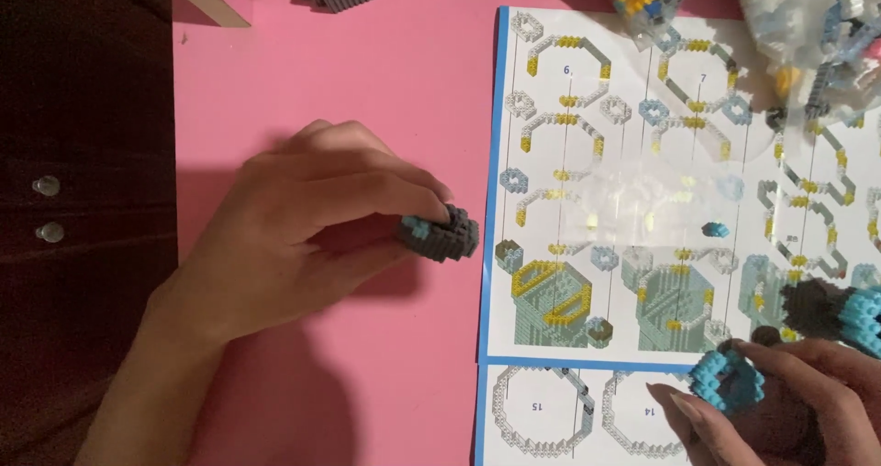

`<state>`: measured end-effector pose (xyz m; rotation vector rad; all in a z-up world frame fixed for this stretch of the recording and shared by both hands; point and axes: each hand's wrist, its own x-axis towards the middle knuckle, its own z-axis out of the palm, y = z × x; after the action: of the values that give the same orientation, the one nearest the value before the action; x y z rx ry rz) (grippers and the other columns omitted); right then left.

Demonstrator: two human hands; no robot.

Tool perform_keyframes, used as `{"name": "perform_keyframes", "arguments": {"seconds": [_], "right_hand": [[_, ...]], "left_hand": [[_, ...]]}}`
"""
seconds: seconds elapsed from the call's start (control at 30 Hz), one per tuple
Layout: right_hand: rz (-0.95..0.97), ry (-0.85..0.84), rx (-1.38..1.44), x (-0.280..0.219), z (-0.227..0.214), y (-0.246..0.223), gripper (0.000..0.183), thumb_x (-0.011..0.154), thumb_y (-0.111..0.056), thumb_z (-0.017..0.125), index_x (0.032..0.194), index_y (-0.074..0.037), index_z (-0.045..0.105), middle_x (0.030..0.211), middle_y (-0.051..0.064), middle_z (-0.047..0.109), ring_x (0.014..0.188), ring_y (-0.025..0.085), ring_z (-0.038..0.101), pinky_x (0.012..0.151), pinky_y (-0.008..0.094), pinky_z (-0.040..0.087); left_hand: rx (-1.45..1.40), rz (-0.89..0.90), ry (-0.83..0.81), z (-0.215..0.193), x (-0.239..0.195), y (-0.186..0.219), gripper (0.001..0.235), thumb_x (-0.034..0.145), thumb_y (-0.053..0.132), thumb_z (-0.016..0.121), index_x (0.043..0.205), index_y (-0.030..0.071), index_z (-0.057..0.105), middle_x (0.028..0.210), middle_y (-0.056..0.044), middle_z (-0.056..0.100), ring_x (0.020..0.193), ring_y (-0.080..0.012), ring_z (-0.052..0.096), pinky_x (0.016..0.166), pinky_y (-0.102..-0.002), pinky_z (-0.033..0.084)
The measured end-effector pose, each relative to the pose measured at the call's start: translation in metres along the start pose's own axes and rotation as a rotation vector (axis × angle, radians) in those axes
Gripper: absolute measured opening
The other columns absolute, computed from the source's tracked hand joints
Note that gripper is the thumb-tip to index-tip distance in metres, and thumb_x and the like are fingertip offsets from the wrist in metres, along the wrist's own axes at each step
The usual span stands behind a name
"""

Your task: Assembling a complex structure using small plastic building blocks following a manual, occasionally using a small hammer to tap pieces into place.

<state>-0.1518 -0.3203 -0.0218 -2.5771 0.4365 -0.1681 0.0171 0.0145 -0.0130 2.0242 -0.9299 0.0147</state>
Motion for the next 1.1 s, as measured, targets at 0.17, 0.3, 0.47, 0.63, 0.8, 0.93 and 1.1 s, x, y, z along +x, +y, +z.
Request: {"name": "perform_keyframes", "arguments": {"seconds": [0.17,0.3,0.47,0.63,0.8,0.93,1.1], "right_hand": [[-0.039,0.007,0.019,0.001,-0.001,0.002,0.06,0.079,-0.003,0.096,0.131,0.015,0.069,0.132,0.027,0.058,0.053,0.014,0.036,0.054,0.028,0.033],[0.035,-0.001,-0.065,0.001,-0.005,-0.009,0.063,0.079,-0.009,0.096,0.133,0.014,0.074,0.135,0.026,0.06,0.06,0.019,0.044,0.056,0.031,0.039],[-0.254,0.085,-0.017,0.008,-0.008,0.004,0.067,0.069,-0.027,0.102,0.119,0.011,0.078,0.119,0.029,0.063,0.067,0.017,0.05,0.049,0.026,0.038],[-0.319,-0.002,-0.008,0.021,-0.026,0.024,0.062,0.068,-0.032,0.092,0.116,0.005,0.078,0.117,0.025,0.07,0.105,0.028,0.069,0.09,0.036,0.052],[-0.125,-0.134,0.192,0.026,-0.04,0.021,0.053,0.069,-0.022,0.082,0.114,0.005,0.076,0.118,0.02,0.073,0.109,0.028,0.069,0.083,0.035,0.051],[-0.224,-0.136,0.215,0.025,-0.048,0.017,0.046,0.07,-0.018,0.086,0.11,0.002,0.076,0.11,0.015,0.076,0.098,0.024,0.069,0.087,0.033,0.05],[-0.366,-0.03,0.113,0.015,-0.059,0.011,0.049,0.073,-0.021,0.09,0.11,0.006,0.072,0.105,0.017,0.074,0.082,0.026,0.058,0.079,0.037,0.047]], "left_hand": [[-0.02,-0.044,-0.025,-0.001,-0.003,-0.001,0.023,0.099,0.017,0.077,0.119,0.011,0.068,0.118,-0.003,0.08,0.093,-0.0213,0.073,0.095,-0.04,0.049],[0.006,-0.053,-0.015,0.002,-0.005,-0.001,0.026,0.098,0.017,0.08,0.12,0.013,0.068,0.111,0.002,0.079,0.09,-0.0211,0.071,0.095,-0.04,0.049],[-0.059,-0.01,0.01,0.003,-0.002,0.009,0.023,0.1,0.013,0.078,0.121,0.011,0.067,0.121,-0.004,0.08,0.105,-0.0232,0.081,0.098,-0.038,0.058],[0.041,0.013,0.031,0.007,0.001,0.023,0.028,0.099,0.013,0.08,0.123,0.013,0.066,0.118,-0.002,0.081,0.1,-0.0233,0.08,0.097,-0.041,0.057],[0.127,-0.027,0.01,0.015,0.003,0.042,0.02,0.099,0.022,0.074,0.116,0.013,0.071,0.077,0.003,0.075,0.084,-0.0204,0.077,0.091,-0.042,0.058],[0.19,-0.044,-0.029,0.031,-0.002,0.057,0.019,0.094,0.015,0.063,0.107,0.014,0.076,0.088,0.004,0.08,0.075,-0.0138,0.074,0.083,-0.039,0.059],[0.173,-0.139,-0.026,0.048,-0.008,0.085,0.024,0.092,0.024,0.065,0.113,0.017,0.075,0.108,0.0,0.082,0.098,-0.0232,0.077,0.088,-0.042,0.057]]}}
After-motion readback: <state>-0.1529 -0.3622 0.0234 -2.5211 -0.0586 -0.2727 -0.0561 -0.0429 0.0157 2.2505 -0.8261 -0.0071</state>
